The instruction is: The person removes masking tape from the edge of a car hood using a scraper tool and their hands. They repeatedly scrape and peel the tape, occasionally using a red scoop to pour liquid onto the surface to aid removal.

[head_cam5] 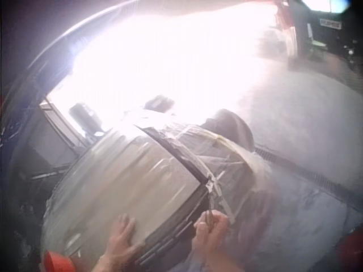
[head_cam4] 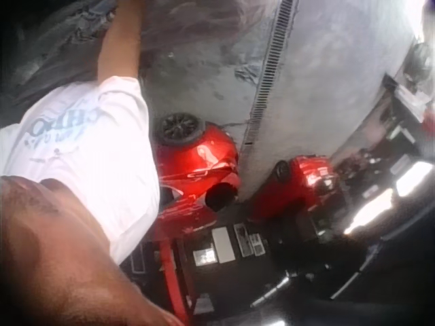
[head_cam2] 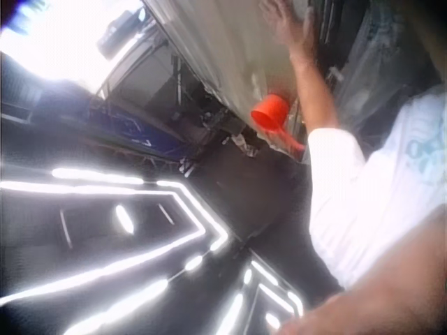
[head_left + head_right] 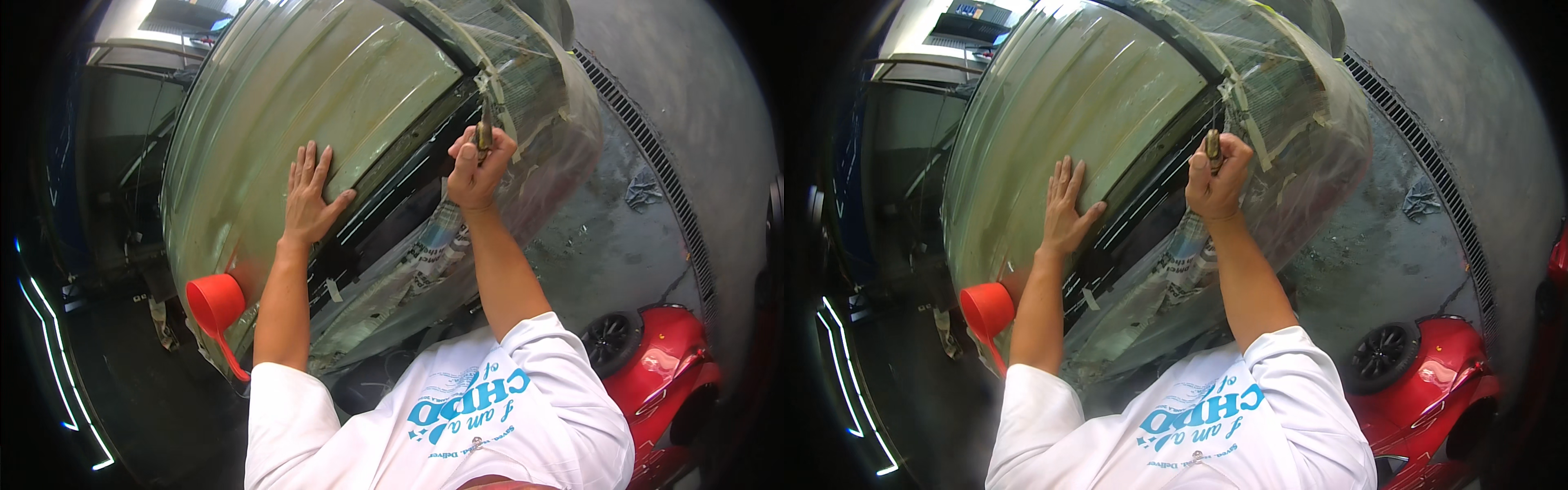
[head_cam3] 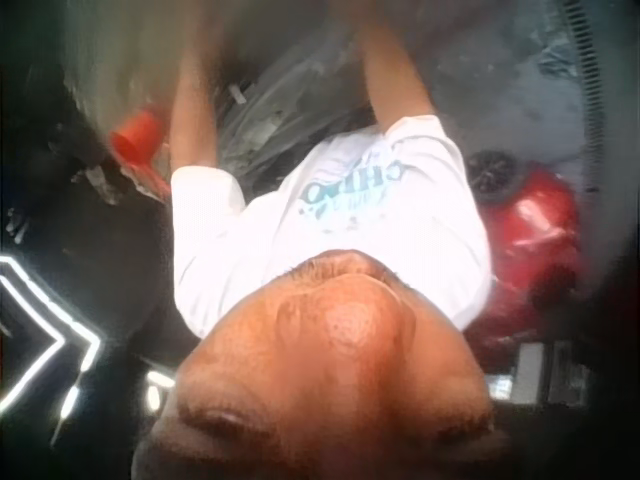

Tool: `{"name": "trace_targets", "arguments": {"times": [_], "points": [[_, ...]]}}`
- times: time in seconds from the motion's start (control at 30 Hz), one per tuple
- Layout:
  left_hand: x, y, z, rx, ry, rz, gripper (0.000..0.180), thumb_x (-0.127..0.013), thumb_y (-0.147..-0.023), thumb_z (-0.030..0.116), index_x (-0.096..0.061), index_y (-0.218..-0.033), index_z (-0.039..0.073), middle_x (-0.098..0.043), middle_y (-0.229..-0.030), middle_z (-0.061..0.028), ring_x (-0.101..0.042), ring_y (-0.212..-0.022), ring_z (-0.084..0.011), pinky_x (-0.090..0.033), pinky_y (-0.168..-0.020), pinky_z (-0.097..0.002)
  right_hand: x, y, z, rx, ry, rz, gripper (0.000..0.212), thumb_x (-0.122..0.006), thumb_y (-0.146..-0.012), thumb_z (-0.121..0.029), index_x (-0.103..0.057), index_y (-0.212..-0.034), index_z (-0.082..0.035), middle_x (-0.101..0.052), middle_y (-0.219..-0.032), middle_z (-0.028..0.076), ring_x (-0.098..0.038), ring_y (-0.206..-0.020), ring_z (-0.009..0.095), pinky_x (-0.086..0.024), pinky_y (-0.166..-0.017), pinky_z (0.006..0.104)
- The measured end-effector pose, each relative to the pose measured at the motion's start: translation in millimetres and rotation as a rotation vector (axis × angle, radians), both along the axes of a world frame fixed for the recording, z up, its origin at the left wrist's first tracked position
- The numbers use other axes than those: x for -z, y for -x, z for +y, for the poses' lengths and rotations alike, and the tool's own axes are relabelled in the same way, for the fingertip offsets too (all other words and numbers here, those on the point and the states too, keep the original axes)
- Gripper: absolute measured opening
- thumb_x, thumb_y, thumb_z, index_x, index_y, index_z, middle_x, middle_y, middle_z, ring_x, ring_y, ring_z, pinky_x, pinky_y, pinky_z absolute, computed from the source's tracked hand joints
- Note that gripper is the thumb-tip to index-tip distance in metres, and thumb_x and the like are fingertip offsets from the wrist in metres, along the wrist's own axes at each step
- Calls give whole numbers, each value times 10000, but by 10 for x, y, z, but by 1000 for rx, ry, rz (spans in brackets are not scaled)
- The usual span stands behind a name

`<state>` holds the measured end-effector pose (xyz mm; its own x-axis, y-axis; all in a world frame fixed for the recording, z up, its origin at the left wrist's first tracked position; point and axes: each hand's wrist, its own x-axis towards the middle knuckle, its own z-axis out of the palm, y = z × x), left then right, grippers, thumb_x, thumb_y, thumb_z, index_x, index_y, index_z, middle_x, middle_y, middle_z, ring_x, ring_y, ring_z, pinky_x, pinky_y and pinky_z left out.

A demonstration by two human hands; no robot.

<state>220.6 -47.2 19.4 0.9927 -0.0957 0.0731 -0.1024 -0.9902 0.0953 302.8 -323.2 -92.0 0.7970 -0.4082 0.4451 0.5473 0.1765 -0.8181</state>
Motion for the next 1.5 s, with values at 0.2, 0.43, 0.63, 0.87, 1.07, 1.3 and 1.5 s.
{"name": "trace_targets", "arguments": {"times": [0.2,0.43,0.63,0.87,1.07,1.3,1.5], "points": [[127,-57,-15,-4,-107,-77,857,-734,-912,611,-509,-1622,189,-373,-1739,-141,-293,-1627,-344,-211,-1329,-502,-148,5,-31,-47,50,56,346,-541,-1136,-325,-398,-1239,-28,-597,-909,74,-590,-697,114,-531,-660,273],[99,-80,-28,-36,-100,-90,864,-724,-909,631,-505,-1625,201,-386,-1734,-135,-309,-1625,-312,-220,-1329,-486,-804,24,-183,-111,-150,612,328,-555,-1122,-255,-621,-1353,-31,-602,-850,20,-574,-635,73,-468,-519,242],[135,-82,-44,-35,-83,-84,893,-702,-901,664,-484,-1639,212,-369,-1743,-130,-285,-1636,-299,-206,-1335,-481,-588,207,-27,-6,198,718,477,-582,-1042,-301,-658,-1400,5,-768,-1073,200,-747,-986,311,-557,-942,415],[168,-68,-6,-39,-26,-73,903,-665,-913,696,-465,-1650,214,-353,-1750,-139,-257,-1647,-303,-187,-1339,-487,-704,37,202,295,570,705,453,-586,-999,-316,-712,-1294,4,-765,-1152,286,-737,-1123,433,-569,-1009,480],[148,-53,11,-29,-25,-54,931,-649,-923,699,-427,-1668,188,-332,-1760,-144,-229,-1656,-314,-175,-1339,-509,-707,61,497,339,698,670,409,-586,-1003,-298,-723,-1244,3,-775,-1102,279,-749,-1064,446,-584,-984,488],[75,-65,-61,-35,-48,-15,906,-643,-938,680,-429,-1670,190,-316,-1763,-167,-225,-1658,-322,-165,-1335,-508,-898,-101,729,422,704,792,333,-566,-1029,-262,-681,-1178,12,-752,-1007,328,-733,-1008,510,-587,-928,558],[77,-77,-38,-31,-89,-6,906,-633,-953,668,-411,-1678,171,-295,-1769,-177,-222,-1657,-334,-157,-1335,-515,-936,-30,816,360,636,789,302,-583,-1025,-204,-672,-1191,32,-752,-1025,333,-731,-1012,521,-585,-930,572]]}}
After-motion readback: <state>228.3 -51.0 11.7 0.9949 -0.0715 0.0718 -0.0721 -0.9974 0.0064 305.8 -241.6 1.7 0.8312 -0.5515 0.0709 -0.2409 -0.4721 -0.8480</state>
